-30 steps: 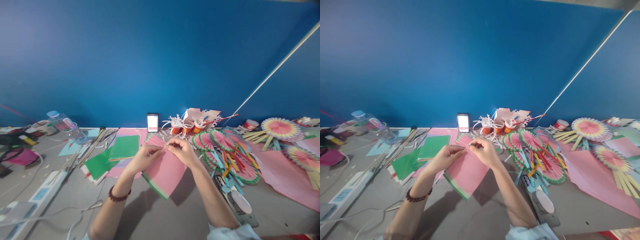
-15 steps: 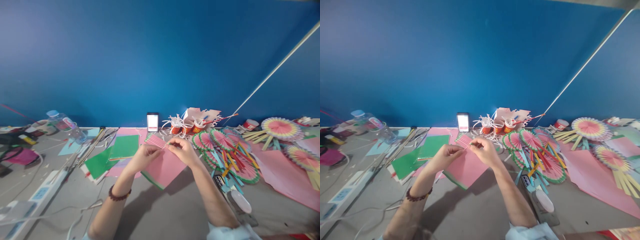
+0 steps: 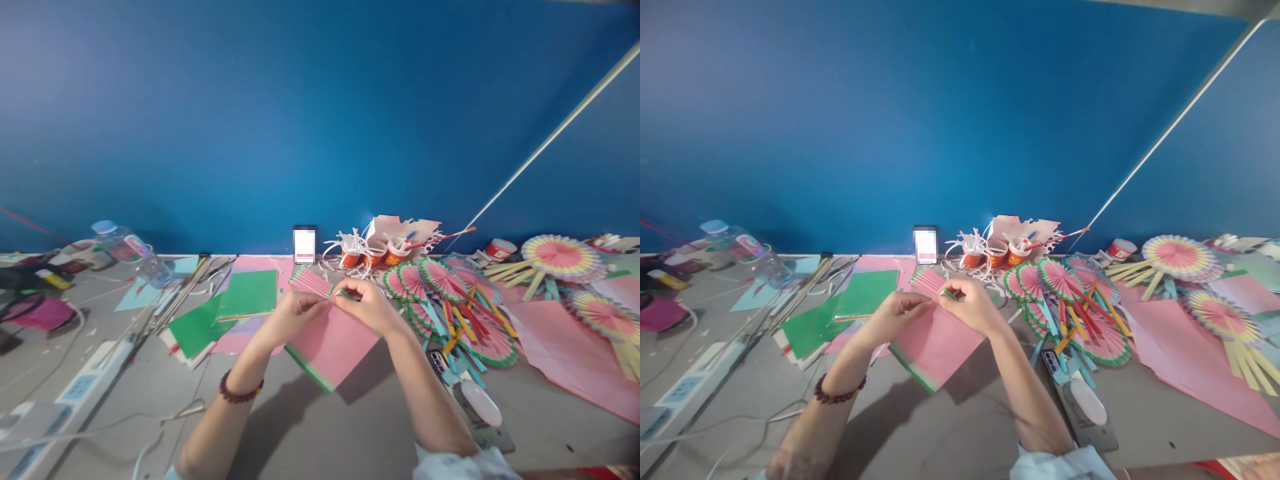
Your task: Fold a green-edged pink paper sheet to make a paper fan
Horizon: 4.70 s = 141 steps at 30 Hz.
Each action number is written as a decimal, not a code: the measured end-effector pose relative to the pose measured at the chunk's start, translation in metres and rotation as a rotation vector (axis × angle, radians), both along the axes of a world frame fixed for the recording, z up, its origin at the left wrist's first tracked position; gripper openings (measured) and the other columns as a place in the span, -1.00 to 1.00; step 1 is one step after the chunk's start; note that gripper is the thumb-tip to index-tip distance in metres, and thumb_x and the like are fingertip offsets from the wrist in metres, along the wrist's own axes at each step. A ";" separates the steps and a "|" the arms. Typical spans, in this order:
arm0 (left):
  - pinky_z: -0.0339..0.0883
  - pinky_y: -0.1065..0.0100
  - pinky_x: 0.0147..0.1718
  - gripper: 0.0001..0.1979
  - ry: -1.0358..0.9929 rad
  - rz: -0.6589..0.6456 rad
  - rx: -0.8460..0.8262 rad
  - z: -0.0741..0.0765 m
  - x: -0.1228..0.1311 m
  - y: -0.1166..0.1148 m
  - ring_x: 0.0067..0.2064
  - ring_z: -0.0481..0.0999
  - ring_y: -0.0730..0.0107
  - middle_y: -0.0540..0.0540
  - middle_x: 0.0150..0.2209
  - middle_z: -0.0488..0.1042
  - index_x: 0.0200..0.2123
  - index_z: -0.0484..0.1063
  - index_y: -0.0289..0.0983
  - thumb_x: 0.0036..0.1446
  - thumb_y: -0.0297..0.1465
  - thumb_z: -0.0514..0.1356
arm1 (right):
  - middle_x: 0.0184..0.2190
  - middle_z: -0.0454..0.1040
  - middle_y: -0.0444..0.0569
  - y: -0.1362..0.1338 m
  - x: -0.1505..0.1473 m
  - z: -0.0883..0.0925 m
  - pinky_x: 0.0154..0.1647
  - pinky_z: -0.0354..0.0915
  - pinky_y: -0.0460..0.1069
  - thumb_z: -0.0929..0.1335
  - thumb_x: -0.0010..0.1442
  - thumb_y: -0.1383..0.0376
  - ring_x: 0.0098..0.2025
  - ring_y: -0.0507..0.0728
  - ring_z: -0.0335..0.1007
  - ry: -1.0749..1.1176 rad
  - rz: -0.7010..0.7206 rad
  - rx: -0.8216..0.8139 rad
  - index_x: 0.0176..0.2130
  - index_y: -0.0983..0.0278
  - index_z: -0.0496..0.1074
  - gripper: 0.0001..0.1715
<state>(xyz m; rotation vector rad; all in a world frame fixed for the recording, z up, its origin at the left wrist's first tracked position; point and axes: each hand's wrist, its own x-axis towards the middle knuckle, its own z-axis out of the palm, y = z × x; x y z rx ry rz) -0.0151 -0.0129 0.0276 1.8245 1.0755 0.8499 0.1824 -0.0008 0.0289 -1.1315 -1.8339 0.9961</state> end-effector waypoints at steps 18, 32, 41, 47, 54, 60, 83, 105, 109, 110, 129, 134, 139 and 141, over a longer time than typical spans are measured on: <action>-0.07 0.42 -0.57 -0.53 0.034 -0.058 -0.084 0.005 -0.003 0.002 -0.53 0.03 0.55 0.07 -0.64 0.10 -0.62 0.37 -0.34 0.19 -0.12 0.11 | -0.47 0.48 -0.15 0.004 0.005 -0.002 -0.34 0.25 -0.06 0.40 0.09 0.22 -0.41 0.04 0.33 0.050 -0.063 -0.026 -0.42 0.26 0.48 -0.85; -0.05 0.43 -0.56 -0.57 0.012 -0.030 -0.031 -0.002 0.000 0.004 -0.51 0.04 0.54 0.07 -0.63 0.07 -0.67 0.28 -0.32 0.16 -0.20 0.13 | -0.25 0.55 -0.10 0.003 0.003 0.001 -0.22 0.28 -0.04 0.36 0.12 0.28 -0.27 0.08 0.40 -0.029 0.004 0.084 -0.24 0.23 0.50 -0.84; 0.05 0.45 -0.52 -0.60 0.111 -0.034 0.010 -0.005 0.001 0.003 -0.51 0.16 0.50 0.04 -0.63 0.24 -0.56 0.47 -0.34 0.19 -0.20 0.10 | -0.27 0.59 -0.06 0.004 0.005 0.001 -0.25 0.25 -0.02 0.41 0.12 0.29 -0.22 0.14 0.45 -0.127 0.032 0.068 -0.26 0.22 0.57 -0.86; 0.18 0.46 -0.49 -0.64 0.123 -0.014 0.050 -0.005 0.002 0.001 -0.46 0.32 0.42 -0.04 -0.56 0.46 -0.44 0.59 -0.34 0.17 -0.20 0.13 | -0.37 0.55 -0.08 0.004 0.008 -0.001 -0.23 0.28 -0.01 0.39 0.14 0.31 -0.29 0.11 0.43 -0.173 0.078 0.143 -0.37 0.21 0.55 -0.91; 0.11 0.45 -0.51 -0.65 0.129 -0.086 0.020 -0.001 -0.003 0.006 -0.48 0.27 0.46 -0.02 -0.51 0.46 -0.38 0.58 -0.33 0.20 -0.22 0.10 | -0.36 0.53 -0.10 0.006 0.009 -0.002 -0.17 0.28 -0.01 0.37 0.11 0.37 -0.26 0.10 0.44 -0.151 0.010 0.110 -0.38 0.22 0.51 -0.91; -0.12 0.41 -0.57 -0.58 0.078 -0.081 -0.084 -0.002 -0.007 0.009 -0.54 0.00 0.55 0.08 -0.63 0.08 -0.63 0.34 -0.32 0.16 -0.17 0.14 | -0.35 0.53 -0.11 0.005 0.010 -0.001 -0.17 0.27 -0.03 0.37 0.11 0.37 -0.25 0.09 0.44 -0.156 0.003 0.084 -0.38 0.23 0.51 -0.91; -0.08 0.43 -0.58 -0.68 0.138 -0.044 -0.001 -0.015 -0.001 0.013 -0.54 0.04 0.54 0.07 -0.63 0.20 -0.47 0.55 -0.35 0.17 -0.29 0.10 | -0.44 0.49 -0.13 0.004 -0.001 -0.004 -0.28 0.24 -0.06 0.42 0.13 0.41 -0.33 0.06 0.41 -0.230 0.017 0.212 -0.43 0.24 0.50 -0.88; 0.14 0.46 -0.54 -0.71 0.109 -0.015 -0.063 -0.010 -0.015 0.016 -0.50 0.31 0.46 -0.01 -0.55 0.45 -0.41 0.58 -0.32 0.12 -0.23 0.18 | -0.41 0.51 -0.12 0.010 0.007 -0.011 -0.26 0.25 -0.05 0.40 0.15 0.34 -0.31 0.08 0.43 -0.235 -0.034 0.096 -0.43 0.24 0.49 -0.89; 0.11 0.45 -0.54 -0.72 0.139 0.033 -0.059 -0.008 -0.012 0.015 -0.52 0.27 0.49 0.01 -0.57 0.42 -0.47 0.55 -0.33 0.11 -0.26 0.15 | -0.41 0.51 -0.11 0.010 0.007 -0.011 -0.26 0.26 -0.05 0.40 0.15 0.33 -0.31 0.08 0.43 -0.247 -0.035 0.101 -0.43 0.24 0.49 -0.88; 0.11 0.45 -0.53 -0.72 0.143 0.047 -0.056 -0.008 -0.011 0.015 -0.52 0.27 0.50 0.01 -0.57 0.41 -0.48 0.54 -0.33 0.10 -0.27 0.15 | -0.41 0.51 -0.11 0.010 0.007 -0.010 -0.27 0.27 -0.05 0.40 0.16 0.33 -0.32 0.08 0.43 -0.253 -0.036 0.109 -0.43 0.24 0.49 -0.89; 0.19 0.44 -0.45 -0.74 0.239 0.050 0.096 -0.013 -0.001 0.012 -0.43 0.44 0.41 -0.07 -0.40 0.61 -0.30 0.61 -0.28 0.19 -0.36 0.11 | -0.44 0.55 -0.10 0.006 0.000 -0.004 -0.32 0.27 -0.08 0.41 0.14 0.40 -0.36 0.06 0.45 -0.227 0.015 0.200 -0.42 0.24 0.55 -0.89; 0.28 0.42 -0.34 -0.76 0.171 0.012 0.093 -0.010 -0.010 0.015 -0.31 0.51 0.37 -0.10 -0.27 0.63 -0.24 0.58 -0.27 0.20 -0.33 0.12 | -0.44 0.55 -0.09 0.007 0.003 -0.006 -0.32 0.30 -0.07 0.39 0.15 0.37 -0.36 0.08 0.45 -0.199 -0.005 0.195 -0.43 0.24 0.54 -0.87; 0.28 0.40 -0.36 -0.76 0.155 0.006 0.072 -0.012 -0.015 0.019 -0.33 0.48 0.38 -0.10 -0.34 0.60 -0.33 0.55 -0.30 0.19 -0.30 0.13 | -0.43 0.56 -0.08 0.007 0.004 -0.007 -0.31 0.31 -0.07 0.38 0.15 0.36 -0.36 0.08 0.45 -0.191 -0.008 0.187 -0.43 0.24 0.54 -0.87; 0.27 0.40 -0.37 -0.76 0.147 0.004 0.067 -0.012 -0.015 0.019 -0.34 0.46 0.40 -0.09 -0.36 0.59 -0.35 0.55 -0.30 0.18 -0.29 0.13 | -0.43 0.56 -0.07 0.007 0.004 -0.008 -0.31 0.32 -0.07 0.38 0.15 0.35 -0.35 0.09 0.45 -0.188 -0.009 0.182 -0.43 0.24 0.54 -0.87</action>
